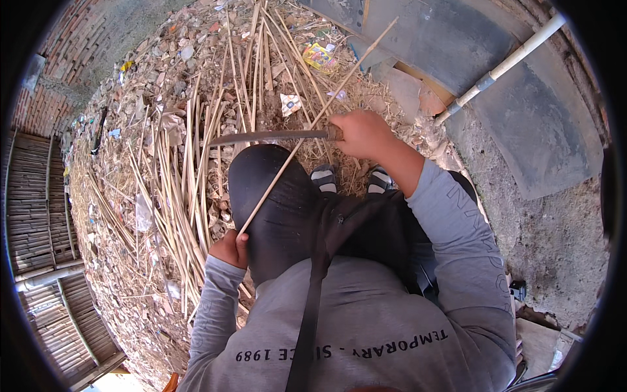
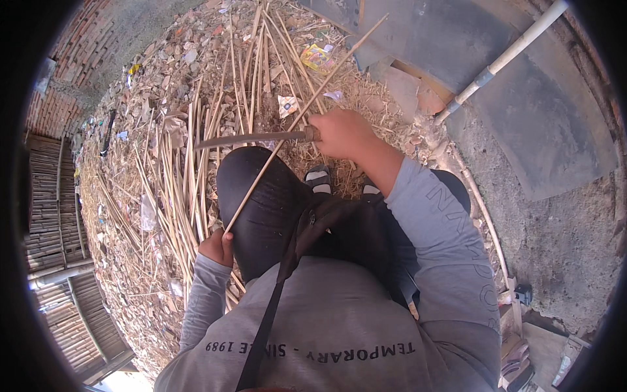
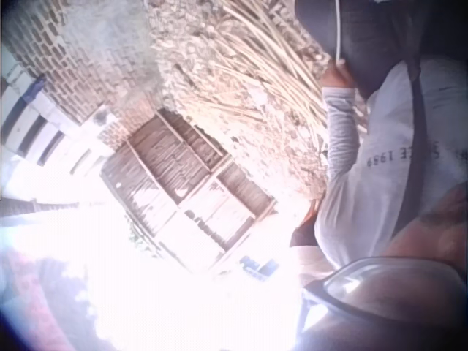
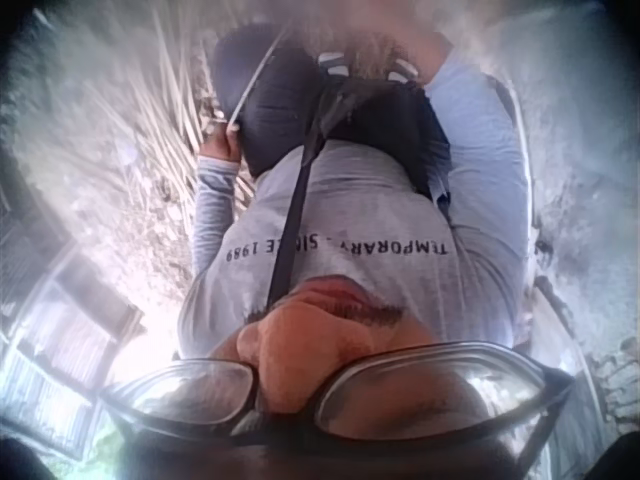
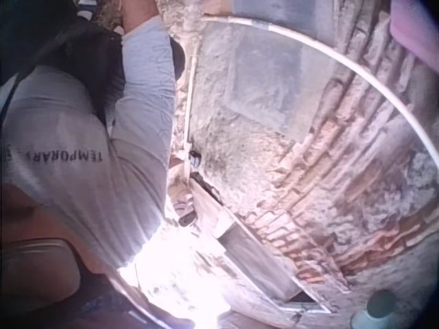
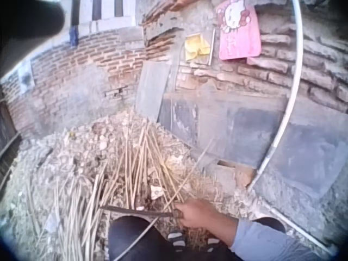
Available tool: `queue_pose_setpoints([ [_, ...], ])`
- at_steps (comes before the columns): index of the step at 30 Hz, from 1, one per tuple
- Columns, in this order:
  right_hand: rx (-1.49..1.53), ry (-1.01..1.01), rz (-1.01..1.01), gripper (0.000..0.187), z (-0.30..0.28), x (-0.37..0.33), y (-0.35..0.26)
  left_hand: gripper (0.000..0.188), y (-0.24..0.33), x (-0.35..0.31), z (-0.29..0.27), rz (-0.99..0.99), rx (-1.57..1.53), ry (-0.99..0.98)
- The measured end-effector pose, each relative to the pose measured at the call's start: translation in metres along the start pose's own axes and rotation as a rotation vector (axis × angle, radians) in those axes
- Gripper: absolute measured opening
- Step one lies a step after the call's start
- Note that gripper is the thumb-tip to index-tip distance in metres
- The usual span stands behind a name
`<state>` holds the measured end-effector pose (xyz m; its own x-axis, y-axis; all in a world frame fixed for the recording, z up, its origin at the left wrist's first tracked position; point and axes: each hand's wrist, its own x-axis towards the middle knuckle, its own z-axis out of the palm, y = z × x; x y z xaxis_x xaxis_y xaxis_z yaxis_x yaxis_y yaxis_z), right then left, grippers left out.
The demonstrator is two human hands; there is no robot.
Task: The person shaves a thin bamboo strip by pulling it against the blade of a knife while sitting on the ground.
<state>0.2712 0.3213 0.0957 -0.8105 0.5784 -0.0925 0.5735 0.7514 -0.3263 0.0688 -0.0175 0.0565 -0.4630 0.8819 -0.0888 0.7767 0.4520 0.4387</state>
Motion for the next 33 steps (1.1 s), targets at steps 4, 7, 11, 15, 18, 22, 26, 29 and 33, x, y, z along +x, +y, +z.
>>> queue_pose_setpoints([
  [4, 0.031, 0.068, 0.046, 0.016, 0.003, -0.002, -0.002, 0.044, -0.004, 0.003, 0.002, 0.038, -0.008, 0.012],
  [7, -0.084, 0.028, 0.019, 0.019, -0.007, -0.006, -0.014, 0.044, -0.005, -0.003, 0.005, -0.002, 0.023, 0.021],
  [11, -0.019, 0.050, 0.032, 0.021, 0.006, -0.005, 0.003, 0.043, 0.004, 0.007, 0.010, 0.009, 0.031, 0.081],
  [15, -0.013, 0.184, 0.045, 0.024, -0.009, -0.007, 0.014, 0.047, 0.006, 0.000, 0.001, -0.036, 0.067, 0.007],
  [18, -0.096, 0.030, 0.027, 0.028, -0.012, -0.009, -0.002, 0.043, 0.000, -0.005, 0.004, -0.012, 0.079, 0.028],
  [22, 0.017, 0.054, 0.054, 0.028, 0.006, -0.006, 0.012, 0.039, 0.003, -0.001, 0.007, -0.006, 0.075, 0.031],
  [26, -0.030, 0.064, 0.026, 0.028, -0.008, -0.007, 0.000, 0.037, 0.005, -0.002, 0.002, -0.030, 0.102, 0.021],
  [29, 0.005, 0.045, 0.049, 0.025, -0.004, -0.006, 0.003, 0.037, 0.009, -0.009, 0.003, -0.026, 0.119, 0.046],
  [33, 0.062, 0.221, 0.244, 0.025, -0.009, -0.002, 0.036, 0.040, 0.008, 0.002, 0.003, -0.017, 0.120, 0.056],
])
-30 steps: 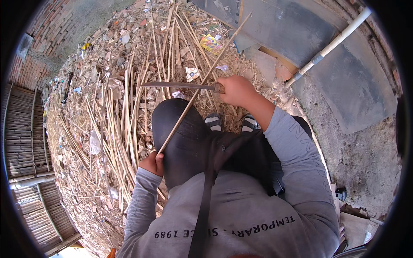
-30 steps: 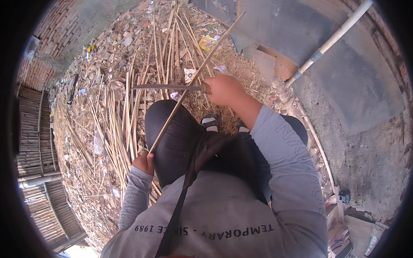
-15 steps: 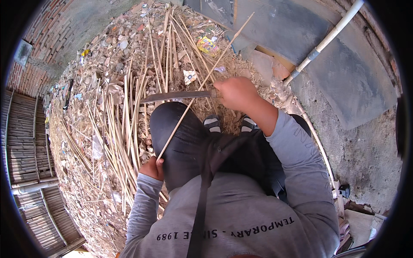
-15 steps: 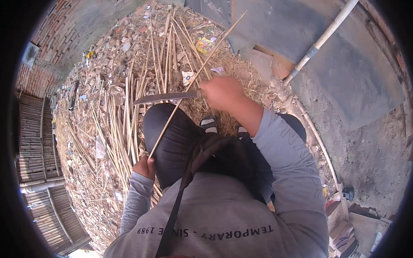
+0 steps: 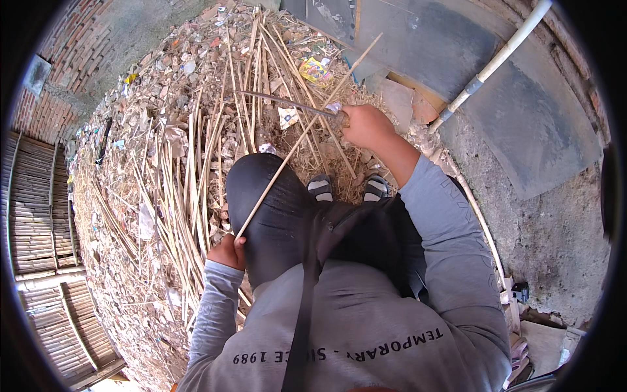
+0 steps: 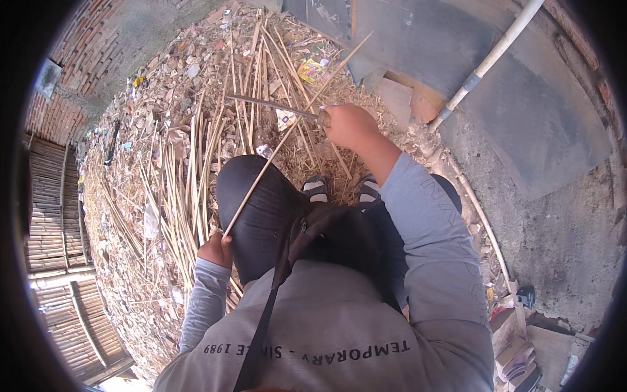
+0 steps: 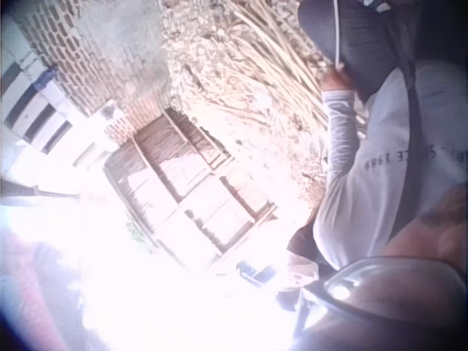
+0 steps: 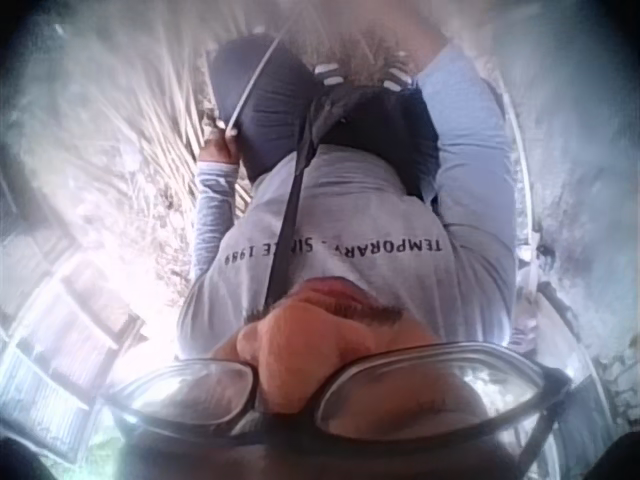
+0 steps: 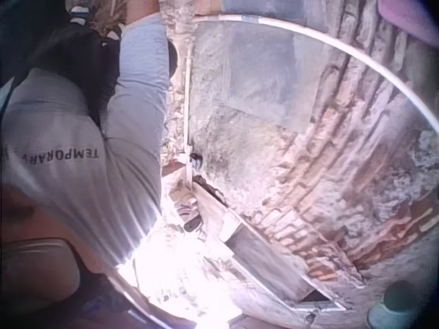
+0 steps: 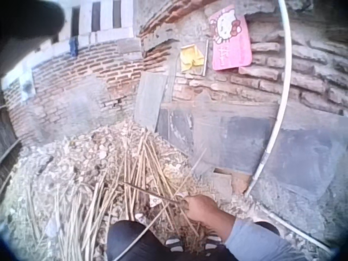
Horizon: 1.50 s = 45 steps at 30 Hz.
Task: The person shaves a thin bamboo strip by pulling it against the blade of a knife while sitting on the ground.
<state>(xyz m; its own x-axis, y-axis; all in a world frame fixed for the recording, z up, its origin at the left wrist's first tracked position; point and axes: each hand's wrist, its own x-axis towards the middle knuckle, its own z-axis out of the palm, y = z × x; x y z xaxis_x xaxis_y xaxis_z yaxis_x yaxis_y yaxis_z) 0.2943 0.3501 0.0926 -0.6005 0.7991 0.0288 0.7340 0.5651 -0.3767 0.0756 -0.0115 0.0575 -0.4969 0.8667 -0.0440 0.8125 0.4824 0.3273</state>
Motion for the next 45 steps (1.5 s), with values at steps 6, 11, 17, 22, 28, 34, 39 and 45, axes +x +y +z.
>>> queue_pose_setpoints([
  [6, -0.066, -0.117, -0.113, 0.033, 0.002, -0.005, -0.007, 0.039, -0.012, -0.007, 0.009, 0.027, 0.017, 0.033],
  [11, 0.068, 0.027, 0.053, 0.032, 0.001, 0.001, 0.018, 0.042, -0.012, 0.002, 0.001, 0.067, -0.062, -0.022],
  [17, 0.028, -0.176, -0.072, 0.034, -0.001, -0.010, -0.004, 0.045, -0.009, 0.001, 0.007, 0.042, -0.037, 0.008],
  [22, 0.080, 0.084, 0.041, 0.029, 0.005, 0.002, 0.022, 0.042, -0.018, 0.004, 0.005, 0.022, -0.066, -0.051],
  [28, -0.086, -0.122, -0.184, 0.034, -0.006, -0.012, 0.002, 0.039, -0.011, -0.003, 0.014, 0.050, -0.067, 0.033],
  [34, 0.057, 0.085, 0.014, 0.038, -0.015, 0.011, 0.046, 0.041, -0.018, -0.002, 0.005, 0.047, -0.050, -0.007],
  [39, -0.085, -0.084, -0.115, 0.039, -0.027, -0.010, -0.008, 0.039, -0.018, -0.007, 0.014, 0.074, -0.030, 0.048],
  [45, 0.212, 0.229, 0.109, 0.039, -0.008, 0.030, 0.094, 0.035, -0.012, 0.003, 0.007, 0.054, -0.112, 0.014],
])
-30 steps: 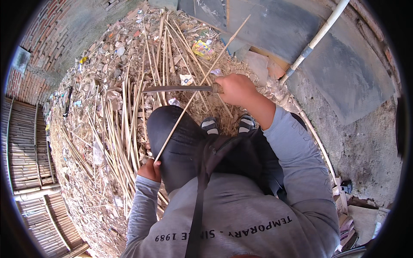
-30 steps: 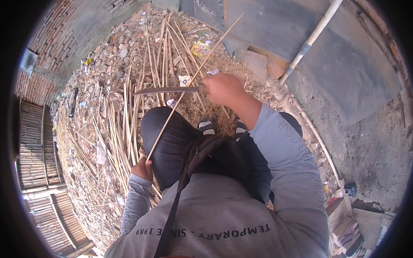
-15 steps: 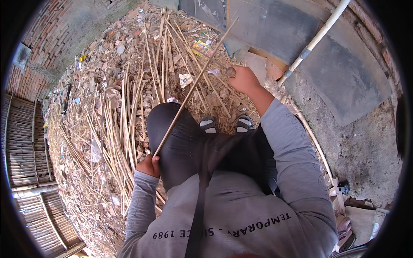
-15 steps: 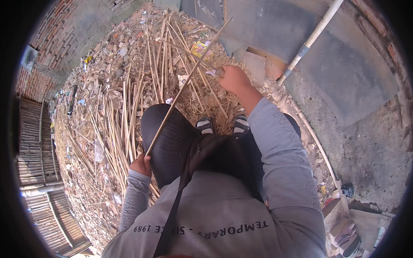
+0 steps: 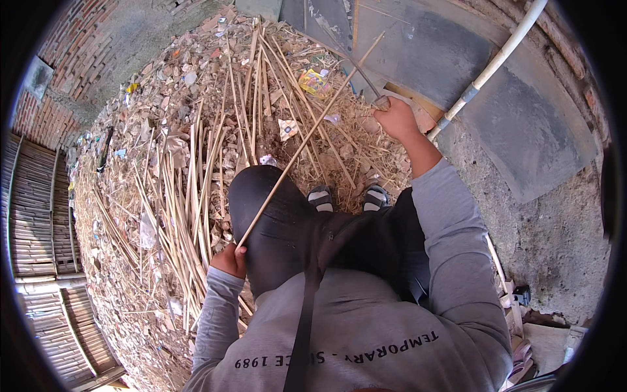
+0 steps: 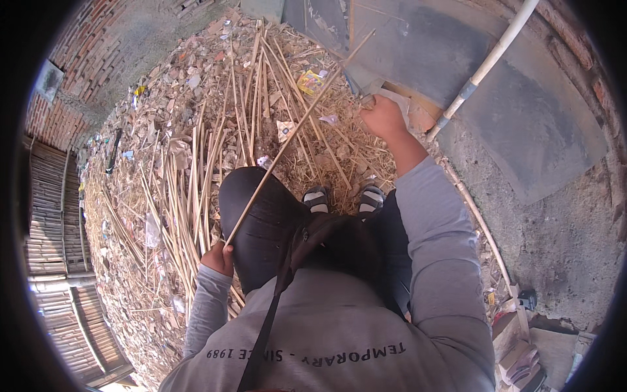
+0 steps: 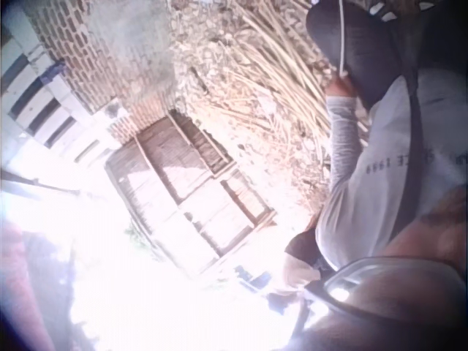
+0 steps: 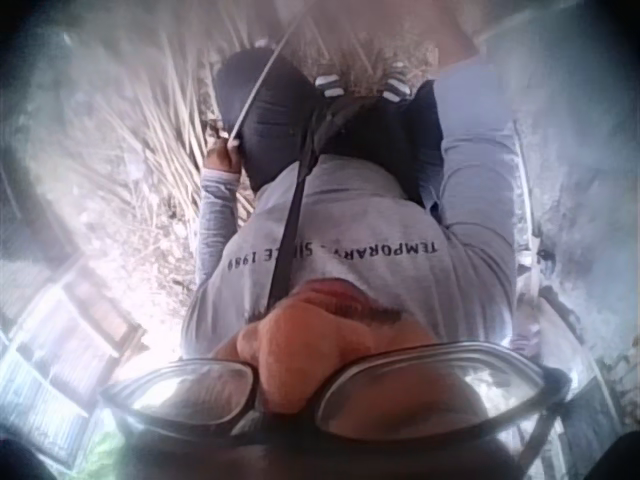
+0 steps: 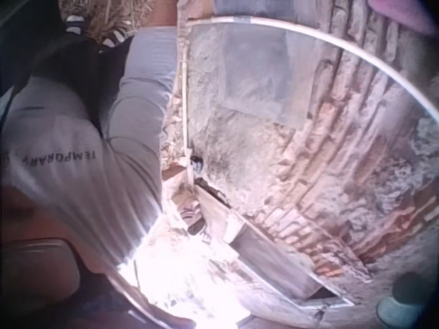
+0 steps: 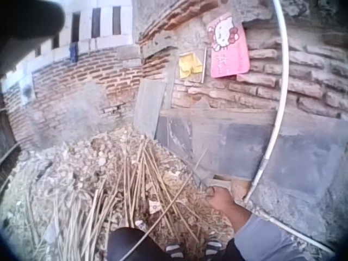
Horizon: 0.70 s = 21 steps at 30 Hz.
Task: The person shaves a thin bamboo strip by pulling it against the blade of a knife while sitting on the ground.
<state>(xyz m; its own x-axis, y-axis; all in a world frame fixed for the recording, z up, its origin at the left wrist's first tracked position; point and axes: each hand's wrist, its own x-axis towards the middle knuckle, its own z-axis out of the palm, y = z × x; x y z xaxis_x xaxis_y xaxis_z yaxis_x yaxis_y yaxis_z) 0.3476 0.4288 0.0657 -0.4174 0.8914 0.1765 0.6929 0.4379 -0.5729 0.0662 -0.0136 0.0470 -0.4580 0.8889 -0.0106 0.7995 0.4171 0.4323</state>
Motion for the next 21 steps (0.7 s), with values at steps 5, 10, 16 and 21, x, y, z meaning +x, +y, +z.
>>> queue_pose_setpoints([
  [5, 0.012, 0.074, -0.046, 0.039, -0.002, -0.014, -0.036, 0.042, -0.008, -0.006, 0.002, 0.008, -0.045, -0.044],
  [10, -0.320, -0.225, -0.396, 0.034, -0.009, -0.045, -0.082, 0.042, 0.000, -0.005, -0.004, 0.006, -0.063, -0.043],
  [16, -0.214, -0.219, -0.254, 0.031, 0.001, -0.034, -0.067, 0.046, 0.007, -0.003, -0.019, 0.009, -0.015, -0.050],
  [21, -0.367, -0.324, -0.291, 0.026, -0.008, -0.050, -0.099, 0.045, 0.009, -0.004, -0.018, -0.023, 0.039, -0.044],
])
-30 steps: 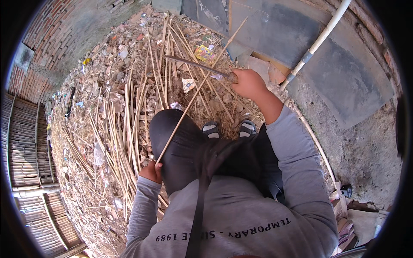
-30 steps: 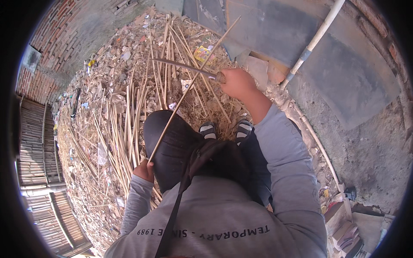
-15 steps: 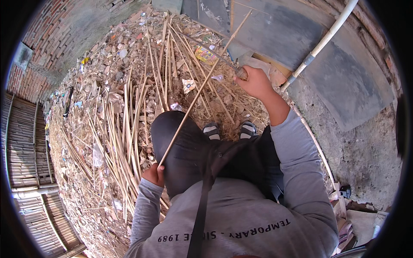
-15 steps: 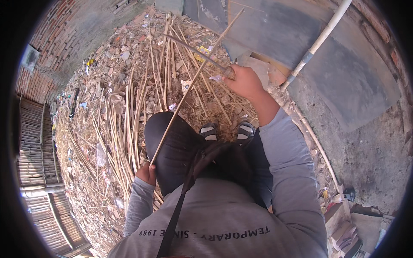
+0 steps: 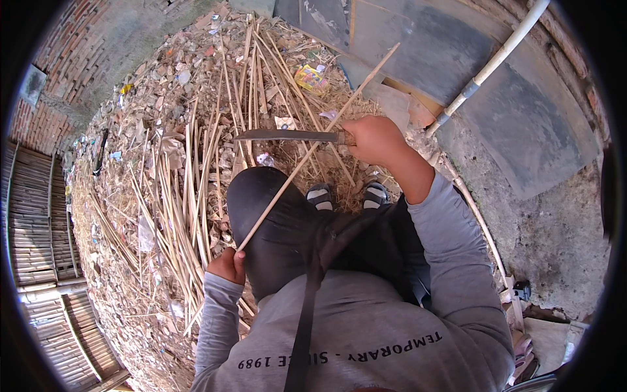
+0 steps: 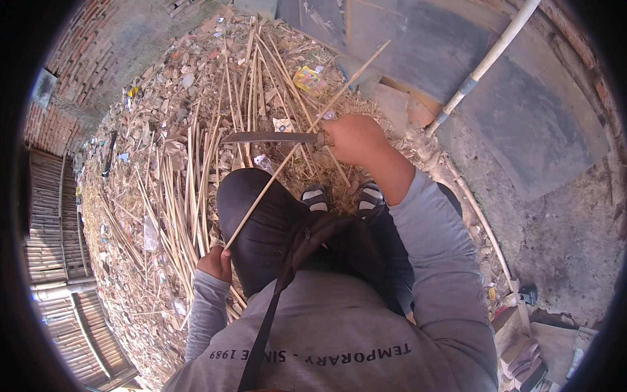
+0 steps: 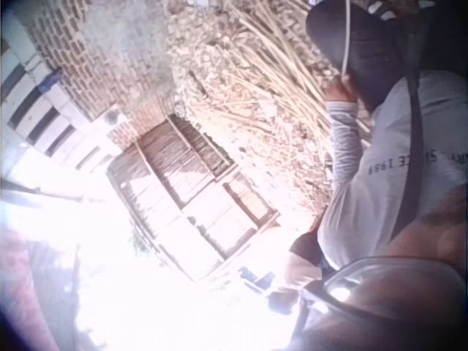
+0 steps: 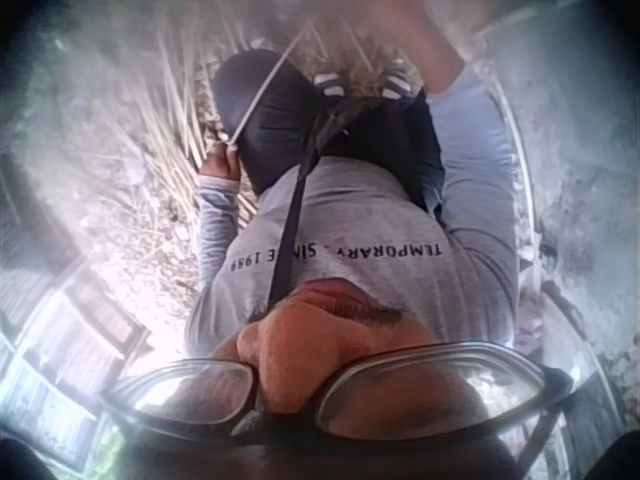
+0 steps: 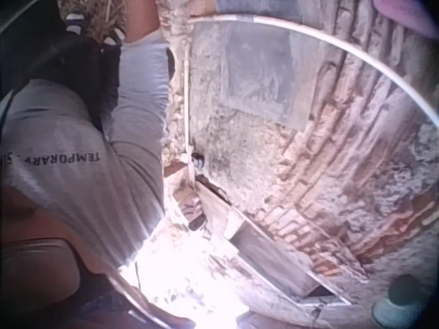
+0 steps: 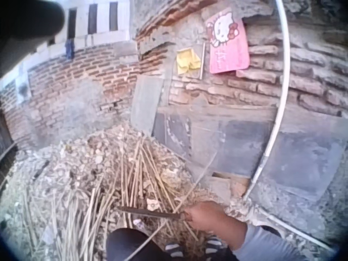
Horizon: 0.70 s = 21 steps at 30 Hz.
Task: The person shaves a thin bamboo strip by pulling it against the blade of a knife while sitting on the ground.
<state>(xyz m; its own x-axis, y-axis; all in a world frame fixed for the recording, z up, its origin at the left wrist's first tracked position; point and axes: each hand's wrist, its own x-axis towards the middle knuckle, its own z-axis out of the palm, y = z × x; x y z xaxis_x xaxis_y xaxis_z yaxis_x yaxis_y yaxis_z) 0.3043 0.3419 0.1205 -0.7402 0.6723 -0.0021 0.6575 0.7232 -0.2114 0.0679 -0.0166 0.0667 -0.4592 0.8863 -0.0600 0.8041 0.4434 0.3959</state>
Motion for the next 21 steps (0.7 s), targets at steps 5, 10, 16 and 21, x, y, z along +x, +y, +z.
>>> queue_pose_setpoints([
  [5, 0.167, -0.033, 0.024, 0.023, 0.030, 0.010, 0.033, 0.046, -0.003, 0.001, 0.010, 0.012, 0.060, 0.045],
  [10, 0.122, 0.043, -0.058, 0.023, 0.026, 0.007, 0.017, 0.046, -0.009, -0.004, 0.014, 0.021, 0.034, 0.067],
  [16, 0.358, 0.098, 0.087, 0.020, 0.032, 0.014, 0.034, 0.046, -0.011, 0.000, 0.023, 0.033, -0.019, 0.097],
  [21, 0.175, 0.157, -0.017, 0.024, 0.020, 0.008, 0.012, 0.047, -0.012, -0.006, 0.020, 0.035, 0.011, 0.107],
])
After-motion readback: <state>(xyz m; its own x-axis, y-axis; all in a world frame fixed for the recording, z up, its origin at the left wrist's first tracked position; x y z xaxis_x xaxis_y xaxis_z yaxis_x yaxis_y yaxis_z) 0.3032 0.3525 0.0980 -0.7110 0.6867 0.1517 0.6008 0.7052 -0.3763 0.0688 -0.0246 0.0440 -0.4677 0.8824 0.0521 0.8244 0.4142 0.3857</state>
